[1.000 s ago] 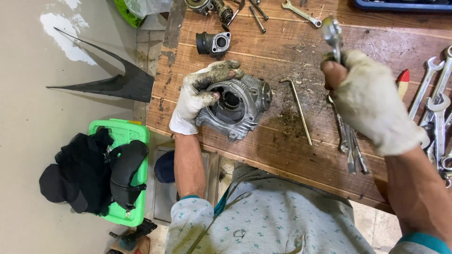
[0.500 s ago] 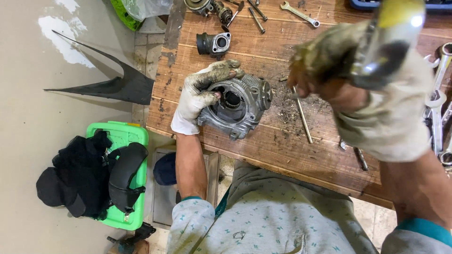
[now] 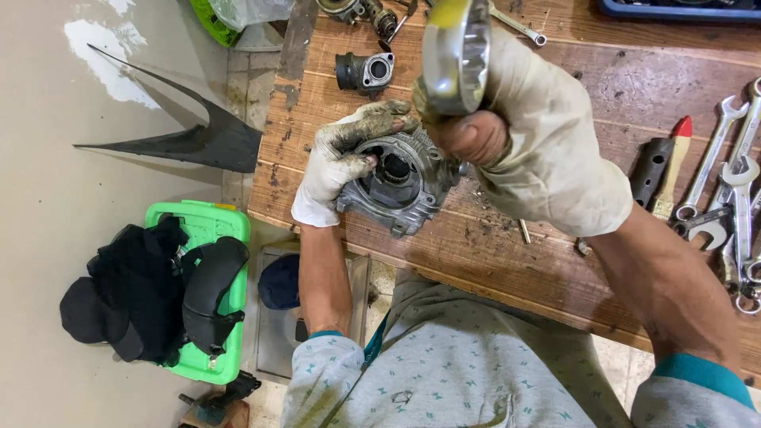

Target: The person assembles a small engine cylinder head by hand, inserting a circular metal component into the cylinder bore. They then use a wrench to tighten a bolt on the side of the assembly. The person rotates the engine part to inspect the fit and alignment of the installed component.

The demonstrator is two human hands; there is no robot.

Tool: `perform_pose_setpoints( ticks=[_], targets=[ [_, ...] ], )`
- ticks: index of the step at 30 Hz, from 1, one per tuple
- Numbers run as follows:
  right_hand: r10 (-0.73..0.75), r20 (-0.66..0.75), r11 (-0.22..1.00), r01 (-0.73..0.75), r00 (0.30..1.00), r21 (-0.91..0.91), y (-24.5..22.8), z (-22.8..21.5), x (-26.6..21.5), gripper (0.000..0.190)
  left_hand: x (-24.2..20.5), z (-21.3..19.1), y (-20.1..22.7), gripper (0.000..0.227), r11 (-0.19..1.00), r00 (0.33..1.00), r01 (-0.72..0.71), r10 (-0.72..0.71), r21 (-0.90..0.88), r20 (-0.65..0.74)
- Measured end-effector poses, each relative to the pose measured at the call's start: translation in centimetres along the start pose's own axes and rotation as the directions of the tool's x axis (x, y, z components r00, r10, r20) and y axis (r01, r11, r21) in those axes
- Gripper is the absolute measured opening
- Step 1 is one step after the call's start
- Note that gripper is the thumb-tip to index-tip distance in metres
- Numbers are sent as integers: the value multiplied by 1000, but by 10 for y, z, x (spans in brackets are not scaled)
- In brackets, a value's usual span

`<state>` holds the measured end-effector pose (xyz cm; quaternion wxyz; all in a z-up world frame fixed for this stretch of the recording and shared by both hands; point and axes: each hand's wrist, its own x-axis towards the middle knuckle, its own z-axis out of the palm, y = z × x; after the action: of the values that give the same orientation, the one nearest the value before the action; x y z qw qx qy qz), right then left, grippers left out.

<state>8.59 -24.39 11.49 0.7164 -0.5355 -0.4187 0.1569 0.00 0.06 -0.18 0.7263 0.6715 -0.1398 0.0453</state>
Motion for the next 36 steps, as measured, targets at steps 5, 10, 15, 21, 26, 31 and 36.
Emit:
perform_pose_setpoints(
  ticks=[5, 10, 15, 21, 26, 31, 36],
  targets=[
    [29, 33, 995, -26, 999, -93, 0, 2, 3, 48, -1, -1, 1, 61, 999, 1000, 20, -20, 46, -11],
    [97, 83, 979, -80, 992, -186, -2, 1, 7, 44, -3, -5, -9, 59, 1000, 1000, 17, -17, 9, -17],
    [70, 131, 965, -34, 989, -260, 5, -2, 8, 54, -5, -5, -15, 51, 997, 998, 15, -20, -70, -66],
    [1, 153, 955, 44, 988, -293, 4, 5, 24, 49, -13, -21, -35, 52, 988, 985, 84, -63, 126, -160],
    [11, 220, 969, 44, 975, -244, 7, 7, 25, 46, -24, -30, -51, 38, 983, 971, 161, -141, 91, -194],
    [41, 224, 963, 21, 974, -269, 19, 5, 21, 48, -24, -29, -53, 51, 989, 972, 130, -114, 66, -205],
    [-111, 80, 961, 128, 991, -245, 26, 6, 23, 43, -2, -7, -12, 46, 993, 994, 56, -45, 105, -105]
  ],
)
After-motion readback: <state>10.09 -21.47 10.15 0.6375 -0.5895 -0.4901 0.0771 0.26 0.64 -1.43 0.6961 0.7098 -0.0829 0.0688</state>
